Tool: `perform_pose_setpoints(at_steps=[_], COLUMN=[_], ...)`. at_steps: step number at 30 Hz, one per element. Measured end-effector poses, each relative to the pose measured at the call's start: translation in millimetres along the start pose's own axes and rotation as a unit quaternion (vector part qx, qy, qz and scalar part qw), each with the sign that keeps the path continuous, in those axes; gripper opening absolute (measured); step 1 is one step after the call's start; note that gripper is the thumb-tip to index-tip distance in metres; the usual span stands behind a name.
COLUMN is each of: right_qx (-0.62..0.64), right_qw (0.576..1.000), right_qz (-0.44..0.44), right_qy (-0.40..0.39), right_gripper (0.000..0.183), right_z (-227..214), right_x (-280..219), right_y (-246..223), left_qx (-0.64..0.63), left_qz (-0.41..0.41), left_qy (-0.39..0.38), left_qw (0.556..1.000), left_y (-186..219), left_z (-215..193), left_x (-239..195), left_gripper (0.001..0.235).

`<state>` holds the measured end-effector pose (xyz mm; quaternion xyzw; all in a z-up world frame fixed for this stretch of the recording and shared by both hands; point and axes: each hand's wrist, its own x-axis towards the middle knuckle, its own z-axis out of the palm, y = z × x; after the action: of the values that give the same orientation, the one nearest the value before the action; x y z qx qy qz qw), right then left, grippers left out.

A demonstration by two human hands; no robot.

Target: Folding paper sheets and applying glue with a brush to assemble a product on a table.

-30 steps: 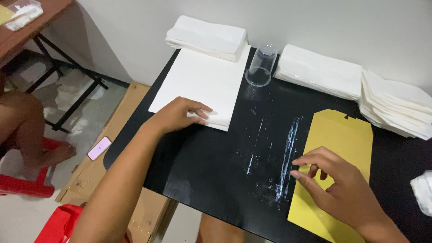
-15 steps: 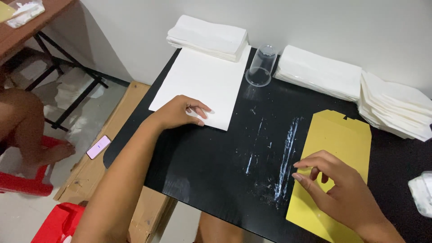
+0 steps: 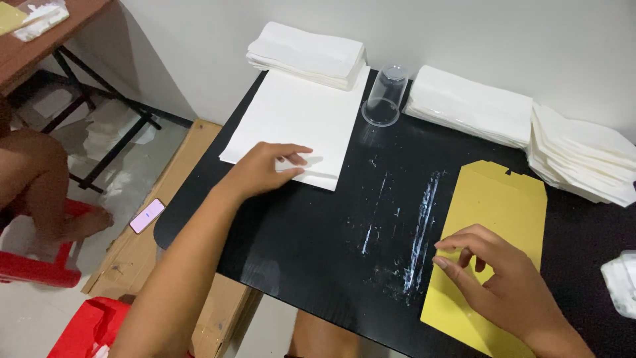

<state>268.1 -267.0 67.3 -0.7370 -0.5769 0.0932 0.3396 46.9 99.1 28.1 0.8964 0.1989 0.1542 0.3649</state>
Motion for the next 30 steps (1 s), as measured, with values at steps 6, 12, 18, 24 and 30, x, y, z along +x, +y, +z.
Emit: perform_pose_setpoints(at_steps=[6,12,18,24,30], right_qx=[-0.014,-0.059,-0.102,-0.115,-0.262], right_qw=[0.999,0.998,0.991,0.99,0.953], right_qz=[0.029,0.016,0.009,-0.074,-0.148], right_qy=[-0.009,-0.036,-0.085,-0.044,-0.039], right_gripper=[0.014,0.018,0.028,0.028,0.028], right_z=[5.8,7.8,18.5,40.4,118.2], right_x=[7.0,33.5,98.8,218.8,367.8], right_y=[-5.3,-28.3,-36.1,-62.4,-8.1], left_qx=[0.118,-0.002,-0.141,-0.198,-0.184], left_qz=[0.035,0.035,-0.077,-0.08,-0.041], left_qy=[-0.009,0.069,0.047,0.061,0.097], left_qw=[0.992,0.997,0.986,0.975,0.977], left_y=[-15.6,-9.5,-3.8,-32.8,-16.7], left_z=[18.0,12.6,-5.4,-8.0,-17.1], left_x=[5.9,11.9,22.4,31.0,22.7], left_gripper=[0.045,0.049,0.041,0.029,0.016])
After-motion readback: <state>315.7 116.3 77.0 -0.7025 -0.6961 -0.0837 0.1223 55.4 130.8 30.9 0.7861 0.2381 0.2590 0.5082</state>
